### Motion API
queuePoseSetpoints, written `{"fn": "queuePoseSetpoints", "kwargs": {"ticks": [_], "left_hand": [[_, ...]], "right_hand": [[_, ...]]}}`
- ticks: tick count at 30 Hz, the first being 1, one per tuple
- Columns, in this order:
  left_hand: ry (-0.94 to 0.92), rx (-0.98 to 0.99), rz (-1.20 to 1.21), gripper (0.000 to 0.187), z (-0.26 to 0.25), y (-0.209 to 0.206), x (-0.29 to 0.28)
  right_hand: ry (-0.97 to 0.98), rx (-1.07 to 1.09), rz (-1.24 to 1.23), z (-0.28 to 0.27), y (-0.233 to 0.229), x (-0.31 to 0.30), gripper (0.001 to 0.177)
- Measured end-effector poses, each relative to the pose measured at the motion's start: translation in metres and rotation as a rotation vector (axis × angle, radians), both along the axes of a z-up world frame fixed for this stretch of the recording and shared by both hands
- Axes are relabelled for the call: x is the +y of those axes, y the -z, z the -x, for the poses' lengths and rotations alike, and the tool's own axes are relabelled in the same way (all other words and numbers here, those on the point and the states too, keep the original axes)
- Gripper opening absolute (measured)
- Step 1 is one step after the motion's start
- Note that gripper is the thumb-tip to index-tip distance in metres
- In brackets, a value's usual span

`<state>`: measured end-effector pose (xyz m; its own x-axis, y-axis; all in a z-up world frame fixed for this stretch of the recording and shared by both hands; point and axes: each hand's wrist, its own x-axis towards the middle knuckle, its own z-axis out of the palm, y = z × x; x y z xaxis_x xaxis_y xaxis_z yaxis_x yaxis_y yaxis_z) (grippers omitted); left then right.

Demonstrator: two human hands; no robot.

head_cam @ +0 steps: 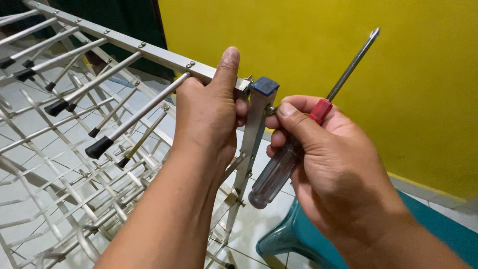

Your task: The person uses a screwdriver to attach metal rods to a white metal dish rack frame, inserting and tightening screws at multiple connection points. The person repeatedly picks up screws from a nearby stool and secures them into the rack.

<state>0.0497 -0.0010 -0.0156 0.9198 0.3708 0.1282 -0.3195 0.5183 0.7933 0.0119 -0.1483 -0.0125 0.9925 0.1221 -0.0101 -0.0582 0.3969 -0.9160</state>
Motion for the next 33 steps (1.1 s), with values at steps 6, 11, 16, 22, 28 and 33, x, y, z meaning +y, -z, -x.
{"fn": "queuePoseSetpoints", "kwargs": {"ticks": [6,11,16,22,28,33], "left_hand": [[-0.049,0.045,-0.008,0.024,0.004,-0.003,-0.003],[-0.036,0.048,-0.028,0.024,0.007,-0.005,-0.004],[-0.036,0.041,-0.031,0.024,0.005,-0.004,-0.004],[-0.043,0.054,-0.024,0.027,0.003,-0.004,-0.003],[-0.058,0.104,-0.001,0.028,0.004,-0.008,-0.004],[-0.095,0.159,-0.03,0.032,0.005,-0.012,-0.006]], "right_hand": [[-0.021,0.007,0.0,0.004,0.001,0.0,0.015],[0.017,0.027,-0.01,0.002,0.0,0.001,0.014],[0.008,0.02,0.043,0.001,0.001,0.002,0.015],[-0.005,-0.086,0.019,0.007,0.002,0.006,0.014],[0.053,-0.032,0.055,0.007,-0.003,0.012,0.016],[0.094,-0.026,0.033,0.009,-0.004,0.016,0.014]]}}
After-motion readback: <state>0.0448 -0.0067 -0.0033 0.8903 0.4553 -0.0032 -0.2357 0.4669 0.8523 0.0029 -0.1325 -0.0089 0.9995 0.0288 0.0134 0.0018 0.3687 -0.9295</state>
